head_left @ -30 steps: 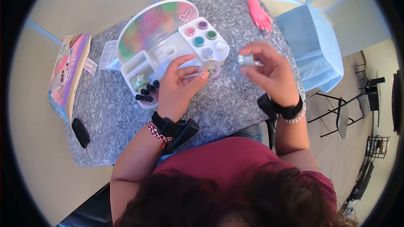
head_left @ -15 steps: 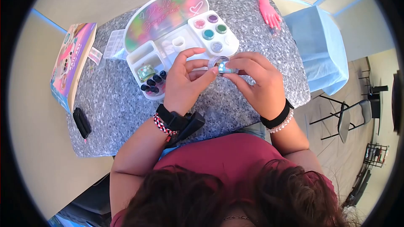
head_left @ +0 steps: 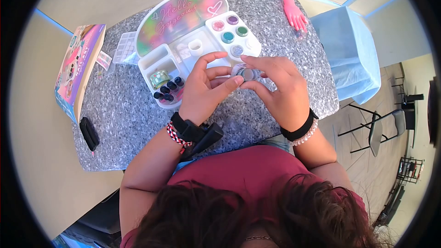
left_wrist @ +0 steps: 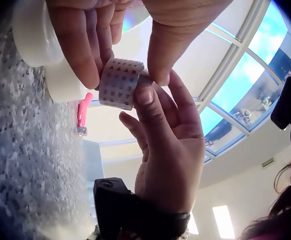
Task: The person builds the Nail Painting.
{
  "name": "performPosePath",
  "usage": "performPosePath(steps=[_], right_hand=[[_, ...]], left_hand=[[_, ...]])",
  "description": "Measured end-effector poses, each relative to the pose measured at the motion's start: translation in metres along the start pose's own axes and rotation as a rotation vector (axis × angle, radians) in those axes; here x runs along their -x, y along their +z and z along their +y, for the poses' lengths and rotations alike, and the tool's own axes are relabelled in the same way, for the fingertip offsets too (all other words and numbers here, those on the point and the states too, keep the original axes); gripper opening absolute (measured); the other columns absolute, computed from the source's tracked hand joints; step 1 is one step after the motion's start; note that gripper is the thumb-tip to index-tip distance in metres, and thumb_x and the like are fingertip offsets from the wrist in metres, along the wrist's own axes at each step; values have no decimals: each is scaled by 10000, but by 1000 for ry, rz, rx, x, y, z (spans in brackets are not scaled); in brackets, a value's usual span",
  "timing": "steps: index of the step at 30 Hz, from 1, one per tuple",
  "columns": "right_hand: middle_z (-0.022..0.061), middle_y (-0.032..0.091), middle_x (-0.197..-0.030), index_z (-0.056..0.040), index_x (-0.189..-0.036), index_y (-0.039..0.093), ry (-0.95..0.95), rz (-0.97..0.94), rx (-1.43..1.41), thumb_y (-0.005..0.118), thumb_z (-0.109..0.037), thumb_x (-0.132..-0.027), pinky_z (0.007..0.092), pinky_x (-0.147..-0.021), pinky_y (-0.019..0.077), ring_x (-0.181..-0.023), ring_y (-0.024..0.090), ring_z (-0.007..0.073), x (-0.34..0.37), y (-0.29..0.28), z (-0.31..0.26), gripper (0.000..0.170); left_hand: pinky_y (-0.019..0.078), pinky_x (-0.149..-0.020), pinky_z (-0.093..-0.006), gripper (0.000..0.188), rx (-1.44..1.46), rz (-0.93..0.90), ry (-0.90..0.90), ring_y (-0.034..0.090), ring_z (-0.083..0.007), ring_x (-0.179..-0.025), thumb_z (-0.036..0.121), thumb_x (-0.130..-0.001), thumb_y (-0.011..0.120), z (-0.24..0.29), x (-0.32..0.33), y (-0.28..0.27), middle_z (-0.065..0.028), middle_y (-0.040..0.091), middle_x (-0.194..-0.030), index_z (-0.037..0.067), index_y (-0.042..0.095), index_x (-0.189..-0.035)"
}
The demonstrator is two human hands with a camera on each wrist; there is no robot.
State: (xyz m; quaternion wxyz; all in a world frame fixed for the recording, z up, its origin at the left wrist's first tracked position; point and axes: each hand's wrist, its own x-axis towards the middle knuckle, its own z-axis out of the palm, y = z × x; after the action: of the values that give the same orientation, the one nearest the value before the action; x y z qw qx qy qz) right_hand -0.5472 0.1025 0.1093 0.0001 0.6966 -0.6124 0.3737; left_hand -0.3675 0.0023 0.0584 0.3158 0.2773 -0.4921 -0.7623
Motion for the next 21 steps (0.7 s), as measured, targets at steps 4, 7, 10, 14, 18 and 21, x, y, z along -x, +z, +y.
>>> performPosePath(steps=[4,7,10,14,18,21], right_hand=[[106,755,-1166,-79,-1325,710,-151,27,-51,904,-209,-803,423,-962,547,-1042,711,310,-7,-1,2,572],[81,762,-1179,-42,-1437,597,156,133,-285,915,-213,-843,420,-1024,529,-1075,719,256,-1,12,4,695],[54,752,-1148,-32,-1514,484,481,-70,-662,900,-174,-882,389,-1031,528,-1105,705,178,4,16,13,770],[31,734,-1113,-35,-1510,462,624,-105,-890,871,-113,-894,363,-1008,536,-1092,692,125,5,15,17,744],[25,719,-1077,-20,-1442,483,547,-193,-843,842,-69,-899,321,-960,541,-1024,675,95,3,13,10,653],[29,712,-1060,-21,-1420,456,549,-140,-922,825,-39,-903,309,-924,542,-979,661,90,0,10,8,635]], left_hand=[[588,-860,-262,689,12,-12,-24,747,-175,-1064,53,-954,821,0,0,-2,-174,730,-1223,53,419,-1513],[600,-909,-314,668,-11,-34,23,728,-189,-1091,39,-993,754,2,2,-1,-182,722,-1259,39,394,-1556],[597,-900,-308,671,-41,-39,34,726,-184,-1086,30,-990,749,4,3,0,-183,726,-1253,38,390,-1556],[603,-887,-301,692,-15,-2,56,735,-179,-1066,8,-963,764,4,1,-2,-174,739,-1192,37,371,-1532],[606,-911,-317,754,-44,2,204,745,-181,-1044,-4,-932,782,7,5,1,-163,754,-1125,39,310,-1518],[598,-948,-342,769,-61,17,245,745,-184,-1045,2,-924,783,6,6,2,-161,760,-1116,44,295,-1517]])
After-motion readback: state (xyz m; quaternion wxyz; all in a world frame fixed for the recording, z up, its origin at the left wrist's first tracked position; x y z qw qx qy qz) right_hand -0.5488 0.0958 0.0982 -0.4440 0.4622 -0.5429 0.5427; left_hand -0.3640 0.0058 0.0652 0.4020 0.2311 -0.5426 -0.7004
